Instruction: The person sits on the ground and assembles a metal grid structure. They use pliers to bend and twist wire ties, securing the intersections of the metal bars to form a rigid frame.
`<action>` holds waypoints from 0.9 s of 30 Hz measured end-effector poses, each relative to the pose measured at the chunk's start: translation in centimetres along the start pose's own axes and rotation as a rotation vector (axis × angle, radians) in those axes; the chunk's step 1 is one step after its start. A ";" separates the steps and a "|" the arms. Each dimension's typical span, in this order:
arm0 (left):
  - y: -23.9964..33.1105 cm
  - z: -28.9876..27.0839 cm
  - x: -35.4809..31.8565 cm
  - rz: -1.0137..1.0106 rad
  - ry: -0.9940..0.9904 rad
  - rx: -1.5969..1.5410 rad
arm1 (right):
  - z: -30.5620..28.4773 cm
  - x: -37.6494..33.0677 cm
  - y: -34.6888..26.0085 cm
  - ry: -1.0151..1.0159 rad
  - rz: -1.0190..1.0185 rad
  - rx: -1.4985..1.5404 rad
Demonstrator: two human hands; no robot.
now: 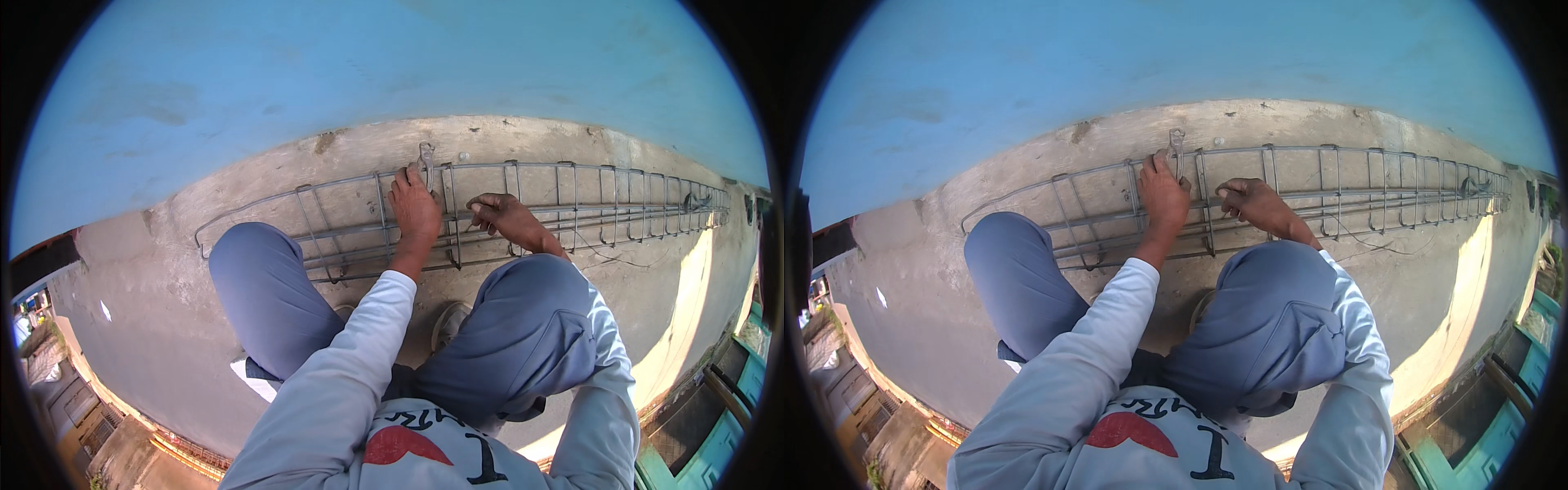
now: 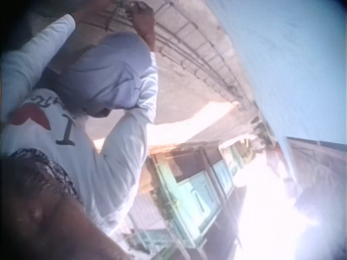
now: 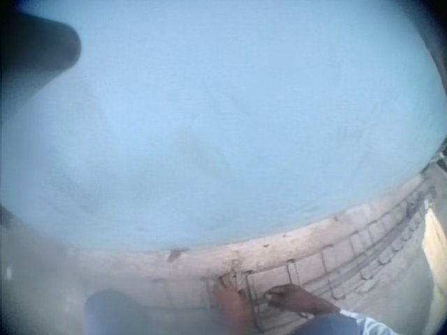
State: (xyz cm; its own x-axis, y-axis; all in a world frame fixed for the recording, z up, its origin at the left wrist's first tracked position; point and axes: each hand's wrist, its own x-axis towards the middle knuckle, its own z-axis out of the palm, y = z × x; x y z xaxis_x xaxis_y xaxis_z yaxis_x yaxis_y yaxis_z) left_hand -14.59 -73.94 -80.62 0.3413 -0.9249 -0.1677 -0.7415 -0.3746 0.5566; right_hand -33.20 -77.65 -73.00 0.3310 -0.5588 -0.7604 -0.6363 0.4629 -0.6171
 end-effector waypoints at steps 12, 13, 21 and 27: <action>6.4 -3.0 -1.4 -0.105 -0.421 -1.043 | -2.0 -3.3 -2.0 -0.055 0.063 -0.076; 6.6 -2.6 -1.6 -0.131 -0.377 -0.943 | -3.1 -4.6 -3.8 -0.003 0.085 -0.169; 3.5 2.9 -3.8 -0.062 -0.564 -0.717 | -9.7 -8.5 -3.7 0.021 0.245 -1.376; 3.9 4.7 -5.4 -0.039 -0.579 -0.755 | -10.3 -7.7 0.4 0.016 0.252 -1.608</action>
State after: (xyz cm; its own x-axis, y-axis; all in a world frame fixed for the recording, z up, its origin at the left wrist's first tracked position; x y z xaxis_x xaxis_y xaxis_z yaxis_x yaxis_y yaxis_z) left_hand -22.03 -70.71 -81.35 -0.1318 -0.8774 -0.4613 -0.0973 -0.4517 0.8869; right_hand -43.21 -80.28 -65.30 0.1111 -0.5957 -0.7955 -0.7049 -0.6115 0.3595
